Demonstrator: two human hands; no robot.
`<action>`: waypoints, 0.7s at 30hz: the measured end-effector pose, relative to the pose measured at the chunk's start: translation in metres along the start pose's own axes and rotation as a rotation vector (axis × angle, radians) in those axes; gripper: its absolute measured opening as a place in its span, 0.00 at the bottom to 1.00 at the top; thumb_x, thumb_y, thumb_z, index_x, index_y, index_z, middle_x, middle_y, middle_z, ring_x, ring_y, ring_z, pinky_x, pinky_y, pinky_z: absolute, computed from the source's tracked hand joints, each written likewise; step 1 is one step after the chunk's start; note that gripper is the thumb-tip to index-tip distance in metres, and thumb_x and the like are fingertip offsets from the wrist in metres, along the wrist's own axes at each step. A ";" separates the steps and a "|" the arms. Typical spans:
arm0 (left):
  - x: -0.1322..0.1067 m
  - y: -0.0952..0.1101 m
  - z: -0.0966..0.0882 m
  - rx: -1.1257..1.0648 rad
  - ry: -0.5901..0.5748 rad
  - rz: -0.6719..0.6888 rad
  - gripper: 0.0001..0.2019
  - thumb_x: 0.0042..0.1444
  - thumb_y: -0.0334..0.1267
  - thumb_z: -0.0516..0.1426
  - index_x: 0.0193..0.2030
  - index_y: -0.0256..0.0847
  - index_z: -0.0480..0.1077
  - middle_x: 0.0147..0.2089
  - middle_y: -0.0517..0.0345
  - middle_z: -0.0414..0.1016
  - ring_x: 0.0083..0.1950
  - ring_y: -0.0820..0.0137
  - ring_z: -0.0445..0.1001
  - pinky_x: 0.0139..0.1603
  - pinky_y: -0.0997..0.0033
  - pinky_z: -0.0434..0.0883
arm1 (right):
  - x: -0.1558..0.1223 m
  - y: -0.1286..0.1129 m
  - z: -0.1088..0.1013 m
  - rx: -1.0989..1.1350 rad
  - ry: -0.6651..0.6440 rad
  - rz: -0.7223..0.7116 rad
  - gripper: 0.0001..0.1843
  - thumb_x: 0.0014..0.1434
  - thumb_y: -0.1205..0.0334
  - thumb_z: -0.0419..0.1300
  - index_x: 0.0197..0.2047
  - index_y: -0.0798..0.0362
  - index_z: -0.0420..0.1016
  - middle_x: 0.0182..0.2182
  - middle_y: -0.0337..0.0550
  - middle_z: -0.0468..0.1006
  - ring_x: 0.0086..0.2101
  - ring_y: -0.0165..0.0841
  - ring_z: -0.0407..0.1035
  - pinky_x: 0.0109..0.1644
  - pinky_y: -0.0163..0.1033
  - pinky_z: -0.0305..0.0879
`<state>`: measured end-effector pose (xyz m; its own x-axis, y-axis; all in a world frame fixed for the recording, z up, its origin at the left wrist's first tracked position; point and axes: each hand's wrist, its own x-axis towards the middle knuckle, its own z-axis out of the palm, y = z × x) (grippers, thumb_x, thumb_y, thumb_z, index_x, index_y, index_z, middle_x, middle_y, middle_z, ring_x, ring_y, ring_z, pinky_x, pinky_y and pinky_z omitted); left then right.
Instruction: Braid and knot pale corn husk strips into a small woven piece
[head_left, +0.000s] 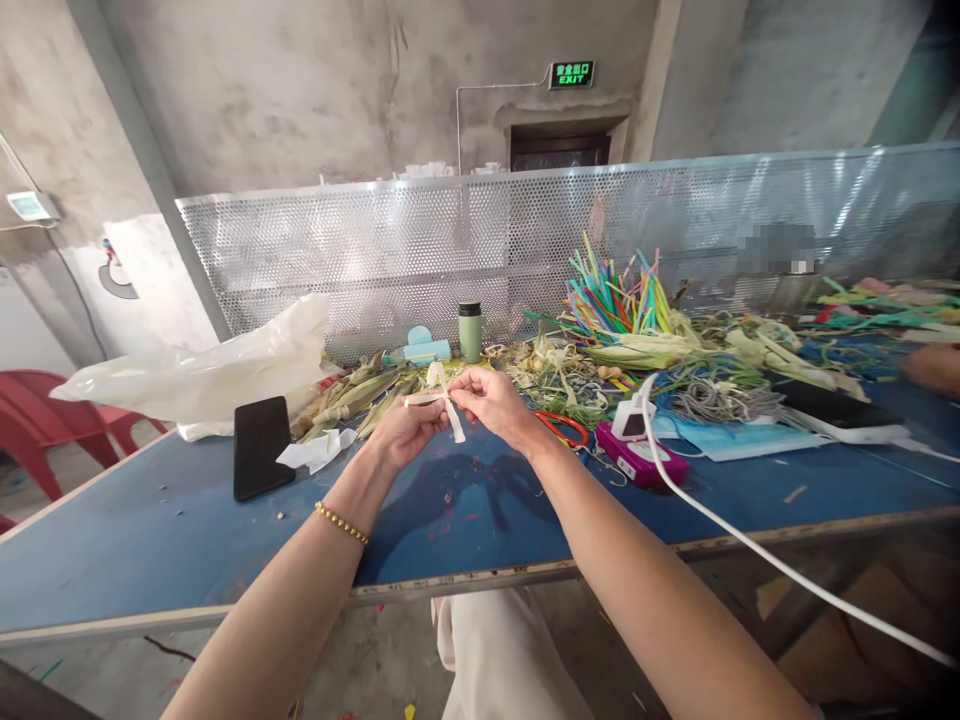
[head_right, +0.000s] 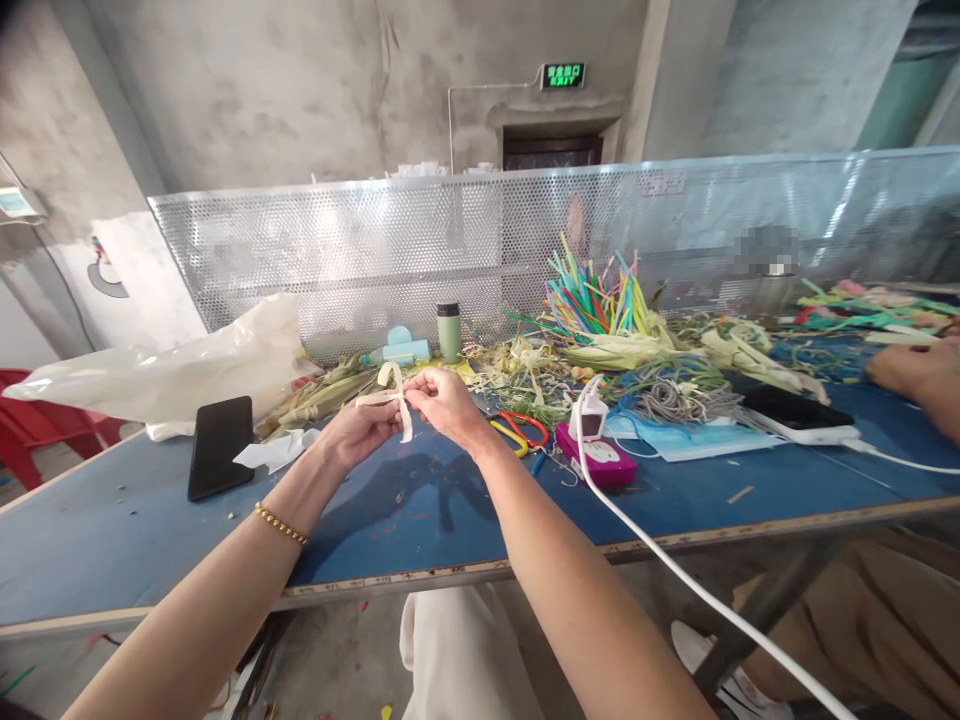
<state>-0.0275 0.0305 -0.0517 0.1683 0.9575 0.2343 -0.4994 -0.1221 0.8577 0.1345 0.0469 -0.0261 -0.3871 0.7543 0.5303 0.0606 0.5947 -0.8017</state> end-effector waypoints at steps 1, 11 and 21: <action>0.000 0.000 0.001 -0.005 0.004 -0.003 0.10 0.40 0.25 0.68 0.32 0.27 0.77 0.28 0.52 0.76 0.27 0.75 0.71 0.31 0.75 0.68 | 0.000 0.001 0.000 -0.001 0.001 -0.002 0.05 0.53 0.64 0.60 0.33 0.56 0.72 0.21 0.35 0.71 0.20 0.25 0.63 0.23 0.32 0.60; -0.007 0.007 0.010 0.085 0.033 0.059 0.11 0.37 0.28 0.71 0.29 0.28 0.78 0.28 0.54 0.75 0.28 0.77 0.69 0.32 0.75 0.66 | 0.000 0.000 -0.004 -0.012 -0.011 0.028 0.09 0.55 0.58 0.61 0.33 0.56 0.73 0.20 0.35 0.70 0.19 0.26 0.62 0.23 0.32 0.59; -0.012 0.009 0.016 0.139 -0.027 -0.013 0.10 0.40 0.32 0.71 0.27 0.28 0.77 0.25 0.53 0.74 0.26 0.75 0.70 0.32 0.72 0.66 | 0.000 0.003 -0.005 0.019 0.032 0.006 0.10 0.55 0.57 0.61 0.29 0.54 0.69 0.17 0.33 0.66 0.17 0.25 0.58 0.21 0.32 0.55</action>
<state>-0.0200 0.0140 -0.0397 0.1973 0.9522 0.2332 -0.3747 -0.1465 0.9155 0.1391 0.0501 -0.0267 -0.3570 0.7666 0.5337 0.0454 0.5849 -0.8098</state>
